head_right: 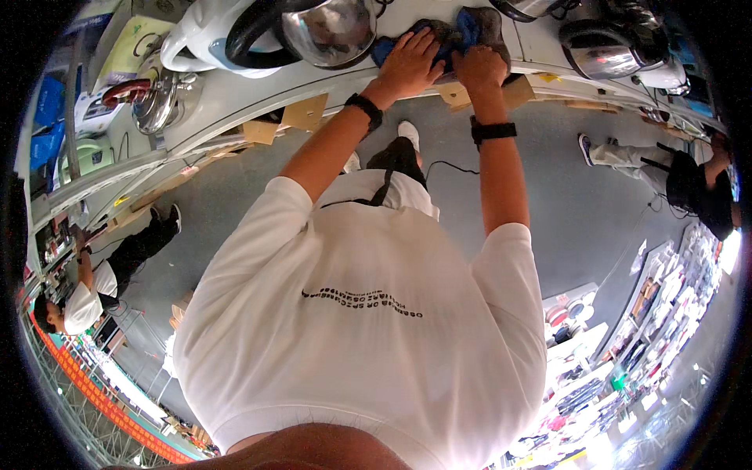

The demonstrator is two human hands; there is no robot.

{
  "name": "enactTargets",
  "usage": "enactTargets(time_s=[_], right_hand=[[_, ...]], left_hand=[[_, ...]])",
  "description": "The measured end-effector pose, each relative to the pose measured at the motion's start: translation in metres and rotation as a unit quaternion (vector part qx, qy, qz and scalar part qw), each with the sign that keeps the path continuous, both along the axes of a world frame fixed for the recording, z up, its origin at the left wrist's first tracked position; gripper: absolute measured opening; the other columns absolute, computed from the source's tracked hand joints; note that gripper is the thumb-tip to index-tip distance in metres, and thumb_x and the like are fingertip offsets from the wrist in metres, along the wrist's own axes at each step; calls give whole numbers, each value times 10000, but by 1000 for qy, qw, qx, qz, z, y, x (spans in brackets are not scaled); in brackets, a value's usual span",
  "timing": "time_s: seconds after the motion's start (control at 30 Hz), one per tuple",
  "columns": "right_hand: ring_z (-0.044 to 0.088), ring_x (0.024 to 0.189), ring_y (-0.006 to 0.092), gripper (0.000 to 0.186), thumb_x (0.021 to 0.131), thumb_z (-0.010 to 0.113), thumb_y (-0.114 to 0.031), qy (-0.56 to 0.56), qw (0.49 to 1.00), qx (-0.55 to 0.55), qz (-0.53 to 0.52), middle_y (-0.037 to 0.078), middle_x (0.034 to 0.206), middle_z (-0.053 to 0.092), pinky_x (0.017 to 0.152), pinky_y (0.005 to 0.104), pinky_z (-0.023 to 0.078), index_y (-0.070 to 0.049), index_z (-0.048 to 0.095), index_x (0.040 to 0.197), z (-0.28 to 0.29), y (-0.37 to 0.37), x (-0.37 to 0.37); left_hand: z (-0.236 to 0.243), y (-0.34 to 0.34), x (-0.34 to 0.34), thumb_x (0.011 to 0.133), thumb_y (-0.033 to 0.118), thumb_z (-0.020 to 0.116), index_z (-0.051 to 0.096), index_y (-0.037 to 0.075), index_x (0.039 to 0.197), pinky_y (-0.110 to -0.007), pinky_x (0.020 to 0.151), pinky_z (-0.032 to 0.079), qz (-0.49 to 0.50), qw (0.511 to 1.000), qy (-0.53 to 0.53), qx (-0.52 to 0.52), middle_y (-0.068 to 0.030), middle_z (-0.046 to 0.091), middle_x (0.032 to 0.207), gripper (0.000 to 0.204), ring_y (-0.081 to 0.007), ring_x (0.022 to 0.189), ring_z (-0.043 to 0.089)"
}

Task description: The person wipes various kitchen appliances on a shelf with a cloth, including rice cookers and electric kettles. They then move to another aisle and wipe the edges of shelves containing plastic-wrapped goods.

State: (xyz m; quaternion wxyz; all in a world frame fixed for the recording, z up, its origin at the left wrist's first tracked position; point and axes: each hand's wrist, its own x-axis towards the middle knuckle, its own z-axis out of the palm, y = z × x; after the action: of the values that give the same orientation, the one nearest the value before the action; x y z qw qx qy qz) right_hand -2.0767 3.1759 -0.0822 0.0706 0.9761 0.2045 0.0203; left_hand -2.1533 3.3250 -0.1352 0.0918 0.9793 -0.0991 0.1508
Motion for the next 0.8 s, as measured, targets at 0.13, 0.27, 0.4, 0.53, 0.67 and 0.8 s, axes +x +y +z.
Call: enactTargets(time_s=[0.13,0.27,0.4,0.53,0.67,0.8], right_hand=[[688,893,354,580,877,587,-499,76,997,-23,-5,204,955,698,797,445,561,21,660,1121,1,31,-27],[691,842,362,549,856,615,-489,47,996,31,-70,199,921,701,762,448,556,19,684,1053,-2,55,-67],[688,814,369,524,853,616,-477,-3,999,7,32,192,905,698,720,453,554,14,686,1020,-4,79,-98],[687,737,354,468,833,626,-483,86,990,57,94,183,799,690,638,466,548,-23,702,791,-13,109,-133],[683,680,304,478,815,621,-535,72,977,45,193,134,715,689,621,447,544,-81,714,701,-30,153,-172],[690,696,303,465,809,621,-539,133,958,73,242,139,722,692,615,448,545,-93,722,726,-16,224,-205]], left_hand=[[-1,26,-29,974,390,448,475,0,1346,-438,1132,248,-13,1000,-11,5,-150,446,1414,540,-288,1369,345],[9,44,-67,826,208,605,458,-26,1327,-431,1104,288,-52,997,4,-49,-160,470,1373,573,-315,1315,394],[-4,78,-107,783,146,614,461,-30,1316,-419,1083,318,-63,994,-48,-76,-150,493,1342,582,-303,1281,431],[-18,125,-154,780,136,639,493,-1,1291,-423,1082,326,-62,994,-57,-70,-161,509,1305,548,-300,1267,446],[-32,176,-193,740,63,615,604,18,1023,-420,1006,404,3,988,-131,-84,-161,556,1225,286,-307,1156,521],[-33,232,-237,663,85,635,577,4,978,-452,956,419,119,981,-141,-58,-180,546,1222,331,-341,1088,535]])
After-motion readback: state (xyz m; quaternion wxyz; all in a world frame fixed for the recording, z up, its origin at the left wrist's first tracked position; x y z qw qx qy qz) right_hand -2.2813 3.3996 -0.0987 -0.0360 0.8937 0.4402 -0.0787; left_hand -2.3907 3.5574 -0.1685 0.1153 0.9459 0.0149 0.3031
